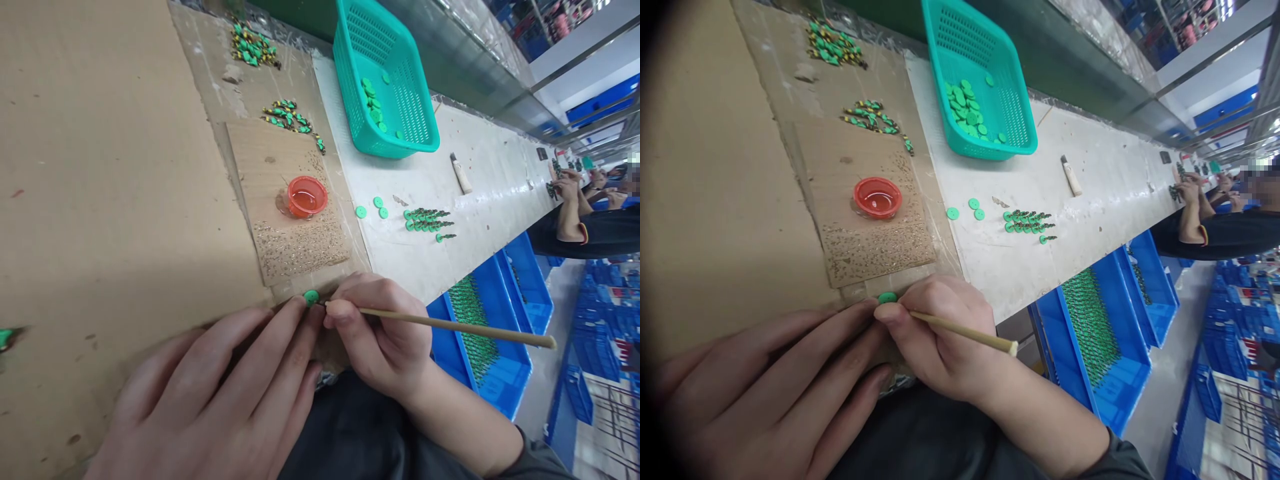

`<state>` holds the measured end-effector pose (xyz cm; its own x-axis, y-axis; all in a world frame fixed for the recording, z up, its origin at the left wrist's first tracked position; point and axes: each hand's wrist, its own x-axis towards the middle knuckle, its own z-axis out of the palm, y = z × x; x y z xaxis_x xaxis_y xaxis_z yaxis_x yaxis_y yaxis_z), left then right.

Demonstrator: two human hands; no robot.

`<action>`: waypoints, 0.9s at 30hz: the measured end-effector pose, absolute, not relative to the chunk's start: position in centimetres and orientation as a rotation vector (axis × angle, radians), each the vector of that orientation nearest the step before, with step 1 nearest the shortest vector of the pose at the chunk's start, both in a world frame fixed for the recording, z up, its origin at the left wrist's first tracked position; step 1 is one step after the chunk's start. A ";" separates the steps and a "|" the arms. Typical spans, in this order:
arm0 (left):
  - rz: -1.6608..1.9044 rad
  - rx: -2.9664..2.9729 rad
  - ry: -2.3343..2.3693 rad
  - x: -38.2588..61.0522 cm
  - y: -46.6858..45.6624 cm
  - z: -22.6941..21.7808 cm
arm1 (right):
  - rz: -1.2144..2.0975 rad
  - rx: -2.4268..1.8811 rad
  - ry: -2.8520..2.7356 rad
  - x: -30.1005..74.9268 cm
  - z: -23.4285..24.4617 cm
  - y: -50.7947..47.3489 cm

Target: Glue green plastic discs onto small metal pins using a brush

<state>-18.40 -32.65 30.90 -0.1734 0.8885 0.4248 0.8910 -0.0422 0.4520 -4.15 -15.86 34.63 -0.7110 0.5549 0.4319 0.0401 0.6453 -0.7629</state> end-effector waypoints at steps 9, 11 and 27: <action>-0.960 -2.064 -2.113 -18.6 -32.8 31.0 | 1.047 -0.513 -2.078 -4.1 34.5 -15.9; -0.930 -2.030 -2.122 -18.6 -32.2 31.2 | 1.080 -0.567 -1.968 -4.3 34.4 -15.8; -0.562 -2.202 -2.242 -18.6 -31.4 36.3 | 1.249 -0.865 -1.640 -2.9 34.8 -15.2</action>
